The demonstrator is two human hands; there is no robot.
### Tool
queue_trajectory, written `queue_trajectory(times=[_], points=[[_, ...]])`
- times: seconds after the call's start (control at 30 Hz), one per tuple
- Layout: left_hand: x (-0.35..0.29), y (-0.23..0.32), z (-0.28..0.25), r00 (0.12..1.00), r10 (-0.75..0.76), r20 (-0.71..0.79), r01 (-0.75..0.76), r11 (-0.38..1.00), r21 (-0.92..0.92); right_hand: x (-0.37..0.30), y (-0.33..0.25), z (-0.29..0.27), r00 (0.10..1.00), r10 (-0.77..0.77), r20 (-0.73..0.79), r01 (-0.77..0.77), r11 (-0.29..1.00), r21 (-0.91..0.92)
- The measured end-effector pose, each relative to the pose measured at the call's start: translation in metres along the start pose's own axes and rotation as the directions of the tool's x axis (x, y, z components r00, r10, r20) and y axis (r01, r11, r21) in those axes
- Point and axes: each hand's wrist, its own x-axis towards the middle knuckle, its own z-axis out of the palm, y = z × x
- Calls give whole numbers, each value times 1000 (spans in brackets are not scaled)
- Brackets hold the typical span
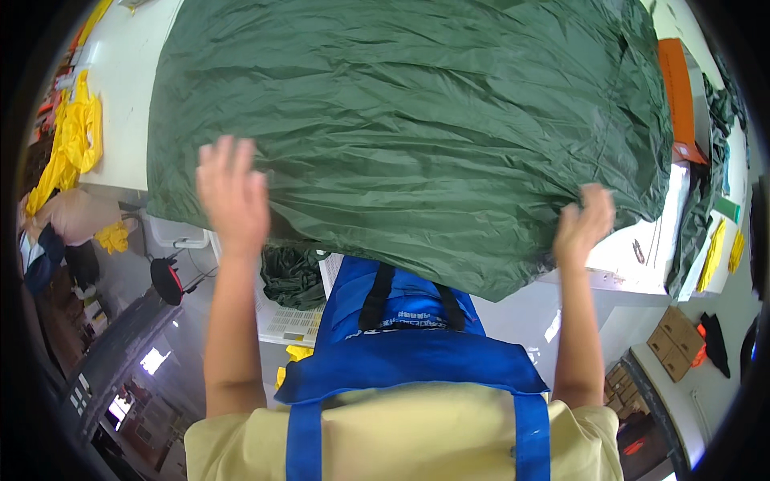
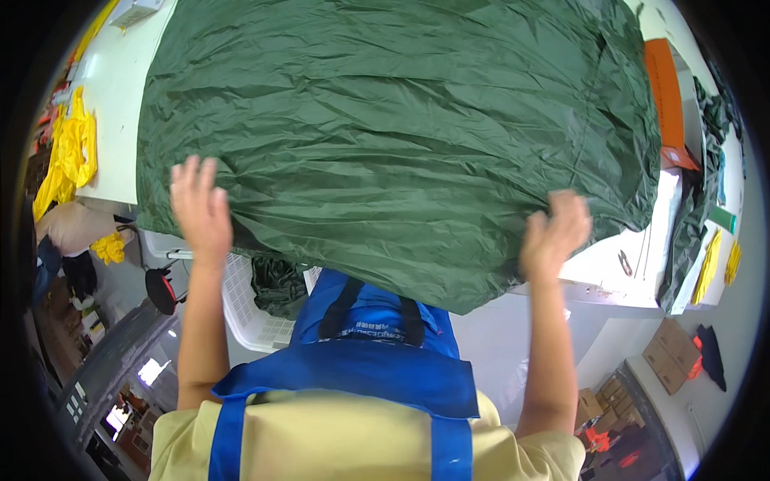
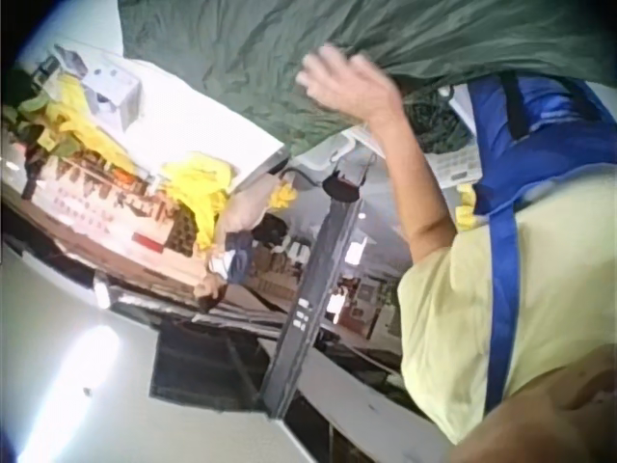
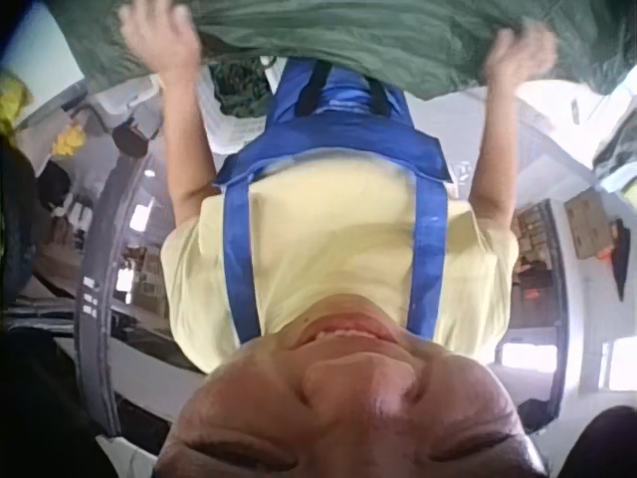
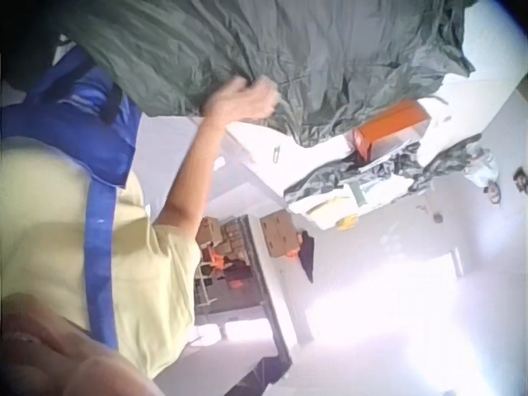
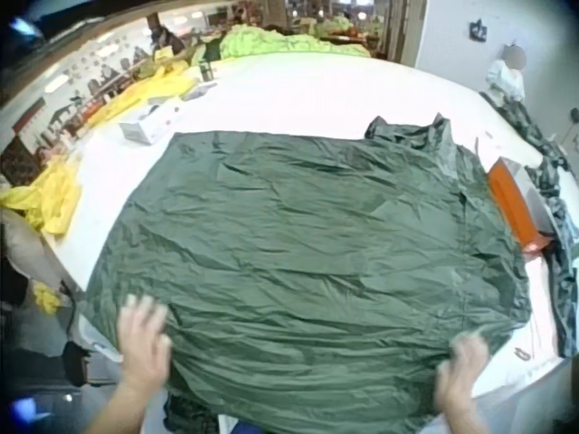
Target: The person folds a large green fabric item on a white table. They smooth the material, fold it into a compact rectangle, and place it aside. The person then picks up another green fabric item and begins folding it in the same manner.
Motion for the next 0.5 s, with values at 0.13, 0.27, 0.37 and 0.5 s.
queue_trajectory(times=[0.13, 0.27, 0.37, 0.5], points=[[-12, 7, 43, 942, 9, 336, -33, 997, 65, -16, -78, 17, 890, 74, 450, -9, 990, -143], [-20, -26, 77, 963, -13, 268, 55, 987, -148, -10, -80, 24, 896, 80, 437, -24, 991, -134], [-23, -44, 84, 970, -17, 244, 125, 892, -435, -12, -77, 19, 890, 63, 451, -27, 996, -84], [-74, -119, 67, 786, -609, -111, 583, 789, -196, -57, -48, -40, 981, -67, 181, 9, 952, 305]])
